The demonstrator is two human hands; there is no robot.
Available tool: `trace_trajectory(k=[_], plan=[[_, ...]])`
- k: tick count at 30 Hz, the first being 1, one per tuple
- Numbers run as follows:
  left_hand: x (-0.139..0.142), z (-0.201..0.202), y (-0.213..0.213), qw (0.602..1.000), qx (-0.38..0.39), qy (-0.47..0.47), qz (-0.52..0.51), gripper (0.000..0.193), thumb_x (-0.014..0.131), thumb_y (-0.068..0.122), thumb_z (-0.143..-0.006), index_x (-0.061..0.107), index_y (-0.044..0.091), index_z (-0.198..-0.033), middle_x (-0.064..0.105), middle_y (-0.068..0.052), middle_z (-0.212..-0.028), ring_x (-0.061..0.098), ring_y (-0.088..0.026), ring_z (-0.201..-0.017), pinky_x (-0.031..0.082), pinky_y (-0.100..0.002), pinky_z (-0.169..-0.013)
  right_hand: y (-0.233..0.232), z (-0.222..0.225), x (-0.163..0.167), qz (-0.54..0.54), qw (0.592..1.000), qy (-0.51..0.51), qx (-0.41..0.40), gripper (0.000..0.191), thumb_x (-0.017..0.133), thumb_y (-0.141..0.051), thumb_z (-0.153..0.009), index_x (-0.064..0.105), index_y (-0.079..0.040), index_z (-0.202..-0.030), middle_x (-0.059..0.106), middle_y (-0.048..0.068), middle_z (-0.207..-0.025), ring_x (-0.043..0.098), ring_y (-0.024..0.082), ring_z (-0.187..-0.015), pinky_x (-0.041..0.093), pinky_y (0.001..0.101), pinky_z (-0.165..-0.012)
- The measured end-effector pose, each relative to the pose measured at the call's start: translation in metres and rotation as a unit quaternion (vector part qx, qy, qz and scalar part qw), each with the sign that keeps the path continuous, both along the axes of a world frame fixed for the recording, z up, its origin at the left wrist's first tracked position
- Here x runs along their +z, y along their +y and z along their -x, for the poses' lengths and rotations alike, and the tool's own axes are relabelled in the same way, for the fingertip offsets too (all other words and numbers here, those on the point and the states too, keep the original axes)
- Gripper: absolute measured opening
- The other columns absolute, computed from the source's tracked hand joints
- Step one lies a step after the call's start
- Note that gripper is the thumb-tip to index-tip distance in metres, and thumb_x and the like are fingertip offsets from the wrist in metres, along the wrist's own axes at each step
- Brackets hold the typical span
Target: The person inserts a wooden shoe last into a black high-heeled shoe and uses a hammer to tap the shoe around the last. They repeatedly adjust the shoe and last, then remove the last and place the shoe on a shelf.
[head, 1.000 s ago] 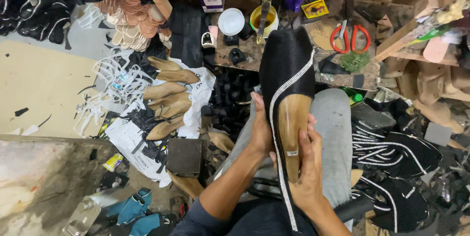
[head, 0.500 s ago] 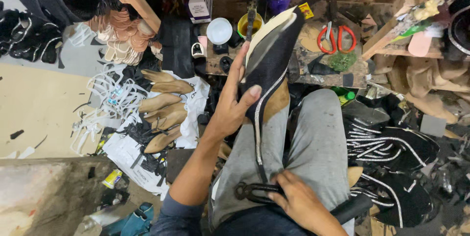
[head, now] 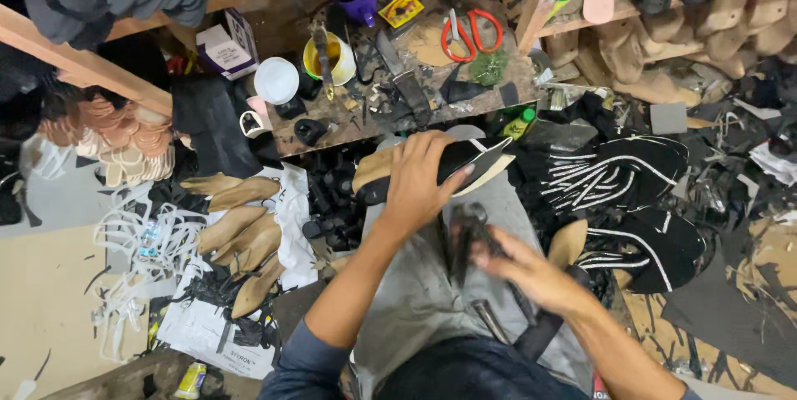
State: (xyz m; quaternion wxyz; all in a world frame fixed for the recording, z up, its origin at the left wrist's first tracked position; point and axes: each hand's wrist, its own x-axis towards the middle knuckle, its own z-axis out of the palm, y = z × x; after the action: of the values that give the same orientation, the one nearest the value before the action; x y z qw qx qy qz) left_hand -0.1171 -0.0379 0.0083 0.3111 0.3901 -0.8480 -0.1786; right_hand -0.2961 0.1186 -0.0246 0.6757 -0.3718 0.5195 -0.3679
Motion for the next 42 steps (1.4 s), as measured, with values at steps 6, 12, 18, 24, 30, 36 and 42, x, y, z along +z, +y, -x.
trace_trajectory(k=[6,12,18,24,30,36,42], plan=[[-0.002,0.004,-0.011,0.99,-0.111,0.085,-0.003,0.049,0.075,0.017,-0.089,0.062,0.006,-0.136,0.067,-0.014,-0.132,0.061,-0.034,-0.126,0.044,-0.046,-0.109,-0.031,0.031,0.001,0.057,0.991,-0.075,-0.09,0.026,0.066,0.001,-0.095,0.051,0.002,-0.117,0.066,0.013,-0.112,0.069,0.033,-0.102,0.054,0.0427,-0.091],[-0.002,0.01,0.003,0.993,-0.067,0.09,0.029,0.045,0.078,0.011,-0.087,0.065,0.007,-0.13,0.068,-0.013,-0.129,0.064,-0.033,-0.122,0.048,-0.044,-0.106,-0.048,0.038,0.031,0.08,0.989,0.12,0.016,0.039,0.064,-0.003,-0.088,0.067,-0.009,-0.126,0.064,0.003,-0.116,0.057,0.016,-0.107,0.045,0.0312,-0.098],[0.002,0.008,-0.002,0.993,-0.067,0.09,0.027,0.045,0.078,0.01,-0.085,0.066,0.006,-0.129,0.069,-0.013,-0.128,0.064,-0.033,-0.12,0.048,-0.043,-0.103,-0.059,0.038,0.051,0.092,0.969,0.225,0.052,0.029,0.066,-0.017,-0.093,0.065,-0.008,-0.121,0.071,0.003,-0.111,0.063,0.014,-0.107,0.048,0.0303,-0.097],[0.009,0.011,0.002,0.992,-0.07,0.1,0.013,0.046,0.076,0.007,-0.086,0.065,0.006,-0.13,0.068,-0.013,-0.129,0.065,-0.033,-0.122,0.048,-0.043,-0.106,-0.055,0.041,0.054,0.077,0.966,0.242,0.055,0.034,0.067,-0.018,-0.092,0.066,-0.008,-0.124,0.073,0.006,-0.106,0.065,0.019,-0.101,0.051,0.0327,-0.092],[0.013,0.017,0.0,0.992,-0.069,0.108,0.003,0.046,0.077,0.007,-0.087,0.065,0.006,-0.131,0.067,-0.013,-0.13,0.064,-0.033,-0.124,0.047,-0.043,-0.106,-0.049,0.022,0.062,0.159,0.918,0.364,-0.002,0.023,0.064,-0.019,-0.095,0.06,-0.002,-0.11,0.069,0.017,-0.1,0.068,0.034,-0.098,0.052,0.0405,-0.087],[0.016,0.018,-0.005,0.99,-0.091,0.102,-0.035,0.05,0.077,0.006,-0.081,0.065,0.007,-0.129,0.069,-0.012,-0.127,0.065,-0.032,-0.122,0.048,-0.042,-0.105,-0.042,0.015,0.046,0.14,0.921,0.363,-0.015,0.028,0.061,-0.018,-0.095,0.051,0.001,-0.112,0.071,0.021,-0.095,0.069,0.041,-0.096,0.053,0.0467,-0.08],[0.022,0.026,-0.021,0.966,-0.135,0.087,-0.201,0.051,0.076,0.016,-0.079,0.067,0.008,-0.129,0.072,-0.015,-0.12,0.069,-0.031,-0.11,0.051,-0.04,-0.098,-0.046,0.015,0.031,0.182,0.91,0.369,-0.051,0.026,0.061,-0.016,-0.096,0.052,0.002,-0.112,0.073,0.021,-0.096,0.069,0.042,-0.095,0.054,0.0457,-0.079]])
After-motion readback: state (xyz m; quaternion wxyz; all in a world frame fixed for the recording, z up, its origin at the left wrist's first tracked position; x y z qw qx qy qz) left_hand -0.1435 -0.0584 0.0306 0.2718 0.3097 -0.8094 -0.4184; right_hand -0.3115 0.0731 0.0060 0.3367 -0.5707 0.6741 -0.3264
